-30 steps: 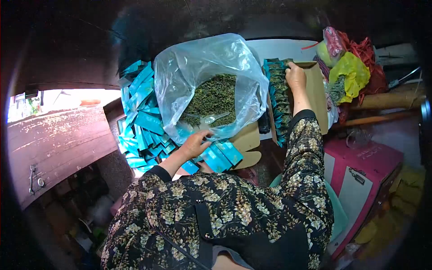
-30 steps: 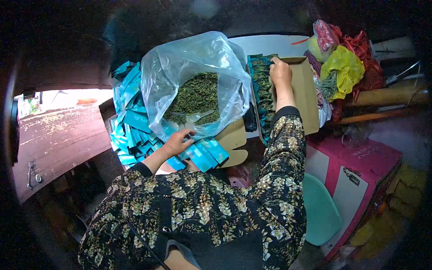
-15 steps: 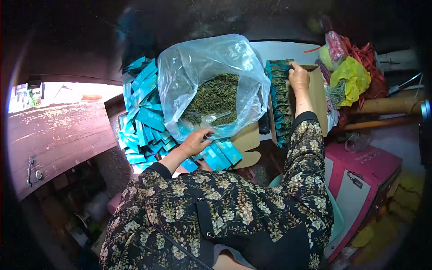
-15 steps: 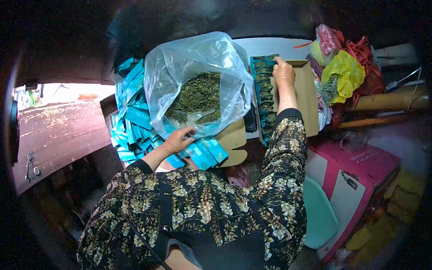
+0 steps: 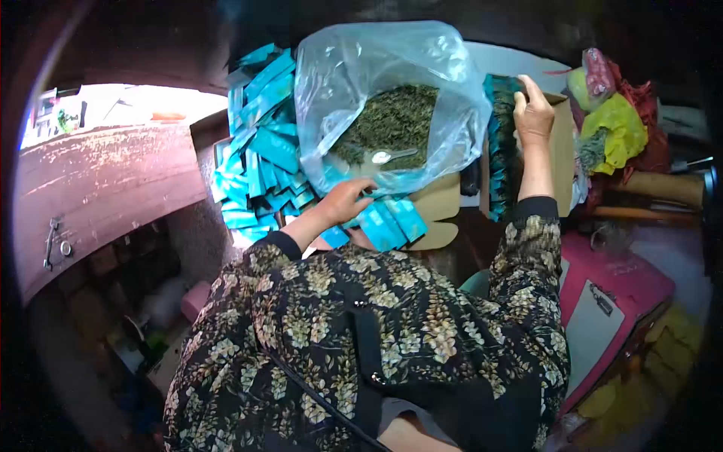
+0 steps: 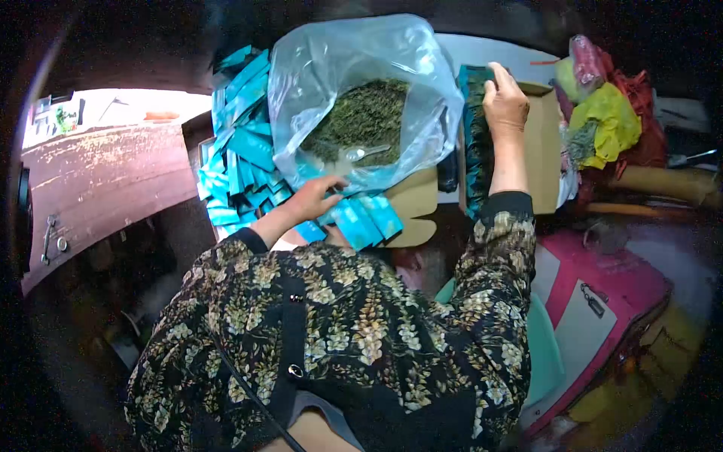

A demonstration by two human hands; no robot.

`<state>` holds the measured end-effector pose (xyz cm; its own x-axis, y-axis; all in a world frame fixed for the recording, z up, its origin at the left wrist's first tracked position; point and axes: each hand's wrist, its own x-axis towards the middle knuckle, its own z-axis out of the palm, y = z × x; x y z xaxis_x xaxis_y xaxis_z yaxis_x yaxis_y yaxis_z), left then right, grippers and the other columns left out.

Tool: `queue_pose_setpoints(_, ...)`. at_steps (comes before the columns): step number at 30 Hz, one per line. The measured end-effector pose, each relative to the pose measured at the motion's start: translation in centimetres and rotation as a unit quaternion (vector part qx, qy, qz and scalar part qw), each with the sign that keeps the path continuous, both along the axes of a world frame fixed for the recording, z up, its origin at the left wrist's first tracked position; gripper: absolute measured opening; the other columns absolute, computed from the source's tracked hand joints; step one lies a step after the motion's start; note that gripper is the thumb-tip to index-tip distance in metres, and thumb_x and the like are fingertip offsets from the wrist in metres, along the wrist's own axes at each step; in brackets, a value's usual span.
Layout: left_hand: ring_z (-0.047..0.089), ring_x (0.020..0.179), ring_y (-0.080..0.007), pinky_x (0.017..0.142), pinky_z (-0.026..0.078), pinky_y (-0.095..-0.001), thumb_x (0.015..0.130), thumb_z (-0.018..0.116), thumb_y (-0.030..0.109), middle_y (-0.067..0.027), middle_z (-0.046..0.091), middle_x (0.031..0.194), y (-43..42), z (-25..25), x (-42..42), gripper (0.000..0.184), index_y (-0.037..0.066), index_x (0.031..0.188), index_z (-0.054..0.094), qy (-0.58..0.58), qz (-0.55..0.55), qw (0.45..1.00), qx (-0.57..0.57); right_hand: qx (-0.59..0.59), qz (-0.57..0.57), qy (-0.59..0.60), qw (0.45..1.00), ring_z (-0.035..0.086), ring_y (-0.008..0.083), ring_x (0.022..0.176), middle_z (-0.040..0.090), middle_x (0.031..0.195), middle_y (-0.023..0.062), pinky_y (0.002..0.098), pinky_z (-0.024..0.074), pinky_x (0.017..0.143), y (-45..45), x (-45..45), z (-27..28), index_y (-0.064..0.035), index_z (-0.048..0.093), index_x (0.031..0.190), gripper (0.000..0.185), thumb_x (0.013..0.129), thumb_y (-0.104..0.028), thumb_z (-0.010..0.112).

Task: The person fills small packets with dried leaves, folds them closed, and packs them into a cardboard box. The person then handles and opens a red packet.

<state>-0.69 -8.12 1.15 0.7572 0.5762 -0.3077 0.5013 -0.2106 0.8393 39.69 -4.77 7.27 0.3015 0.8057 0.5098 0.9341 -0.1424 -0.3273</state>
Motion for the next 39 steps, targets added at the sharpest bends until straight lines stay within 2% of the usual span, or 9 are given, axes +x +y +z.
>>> queue_pose_setpoints(3, 0.061, 0.083, -0.0261, 0.075, 0.049, -0.0355, 0.077, 0.062, 0.01, -0.0139, 0.061, 0.093, -0.3, 0.0, -0.7, 0.03, 0.004, 0.106, 0.055, -0.012, -0.018, 1.0, -0.001, 0.055, 0.124, 0.063, 0.989, 0.062, 0.0307, 0.077, 0.064, 0.088, 0.0123, 0.0364, 0.0505, 0.067, -3.7, -6.4, 1.6, -0.0084, 0.062, 0.096, 0.023, 0.073, -0.003, 0.059)
queue_pose_setpoints(5, 0.06, 0.083, -0.0258, 0.074, 0.049, -0.0356, 0.077, 0.061, 0.01, -0.0138, 0.061, 0.093, -1.0, -0.2, -1.8, 0.028, 0.004, 0.104, 0.055, -0.006, -0.025, 1.0, -0.001, -0.024, 0.127, 0.101, 0.987, 0.062, 0.0299, 0.075, 0.064, 0.084, 0.0128, 0.0349, 0.0502, 0.065, -7.8, -10.4, 0.8, -0.006, 0.063, 0.089, 0.018, 0.072, -0.001, 0.059)
queue_pose_setpoints(8, 0.06, 0.082, -0.0254, 0.073, 0.049, -0.0354, 0.078, 0.061, 0.01, -0.0136, 0.061, 0.093, -0.3, -0.3, -2.9, 0.027, 0.004, 0.103, 0.056, -0.01, -0.045, 0.999, 0.005, -0.085, 0.08, 0.196, 0.974, 0.061, 0.0311, 0.073, 0.063, 0.084, 0.0134, 0.0368, 0.0496, 0.064, -14.7, -14.6, -4.0, -0.0064, 0.064, 0.088, 0.016, 0.072, -0.004, 0.061)
queue_pose_setpoints(10, 0.061, 0.082, -0.025, 0.073, 0.049, -0.035, 0.078, 0.061, 0.01, -0.0133, 0.061, 0.092, -0.7, -0.5, -4.2, 0.027, 0.004, 0.103, 0.056, -0.01, -0.058, 0.998, 0.015, -0.306, -0.056, 0.262, 0.913, 0.062, 0.0303, 0.083, 0.063, 0.089, 0.0144, 0.0373, 0.0495, 0.071, -18.8, -16.8, -7.2, -0.004, 0.062, 0.093, 0.027, 0.068, -0.013, 0.068)
queue_pose_setpoints(14, 0.06, 0.082, -0.0234, 0.072, 0.049, -0.0337, 0.079, 0.061, 0.011, -0.0124, 0.061, 0.091, -0.8, -1.2, -6.1, 0.026, 0.004, 0.103, 0.056, 0.026, -0.05, 0.998, -0.011, -0.368, -0.027, 0.12, 0.922, 0.06, 0.034, 0.084, 0.061, 0.089, 0.0156, 0.0437, 0.0477, 0.07, -20.3, -21.4, -8.2, -0.0059, 0.055, 0.103, 0.043, 0.066, -0.022, 0.07)
queue_pose_setpoints(22, 0.06, 0.083, -0.022, 0.073, 0.049, -0.0329, 0.08, 0.061, 0.013, -0.0102, 0.061, 0.092, -3.0, -0.7, -9.2, 0.025, 0.006, 0.104, 0.056, 0.011, -0.039, 0.999, -0.023, -0.418, -0.017, 0.05, 0.907, 0.058, 0.036, 0.086, 0.058, 0.093, 0.0151, 0.047, 0.0466, 0.07, -18.4, -23.6, -10.3, -0.01, 0.044, 0.106, 0.05, 0.065, -0.023, 0.07)
queue_pose_setpoints(31, 0.06, 0.083, -0.0213, 0.075, 0.049, -0.032, 0.08, 0.061, 0.014, -0.0096, 0.062, 0.094, -3.0, 0.2, -10.8, 0.029, 0.006, 0.107, 0.055, 0.001, -0.052, 0.998, 0.023, -0.458, -0.054, 0.029, 0.887, 0.06, 0.0371, 0.083, 0.062, 0.085, 0.0166, 0.0467, 0.0476, 0.07, -18.5, -23.4, -8.1, -0.0063, 0.052, 0.096, 0.037, 0.065, -0.018, 0.067)
queue_pose_setpoints(35, 0.06, 0.082, -0.0195, 0.075, 0.049, -0.0309, 0.08, 0.062, 0.013, -0.0095, 0.062, 0.094, -2.8, 1.0, -10.2, 0.029, 0.006, 0.108, 0.055, 0.007, -0.044, 0.999, 0.004, -0.466, -0.071, 0.102, 0.876, 0.06, 0.0369, 0.081, 0.063, 0.083, 0.0184, 0.0458, 0.0477, 0.069, -19.9, -22.4, -3.8, -0.0054, 0.058, 0.099, 0.036, 0.064, -0.016, 0.064)
queue_pose_setpoints(39, 0.06, 0.081, -0.0173, 0.074, 0.049, -0.0304, 0.079, 0.063, 0.013, -0.0088, 0.061, 0.093, -2.4, 1.7, -8.8, 0.032, 0.006, 0.109, 0.054, -0.029, -0.015, 0.999, -0.034, -0.408, -0.043, 0.306, 0.859, 0.062, 0.0281, 0.076, 0.064, 0.086, 0.0142, 0.0406, 0.0478, 0.067, -21.1, -21.6, -2.1, -0.0073, 0.059, 0.11, 0.046, 0.065, -0.015, 0.062)
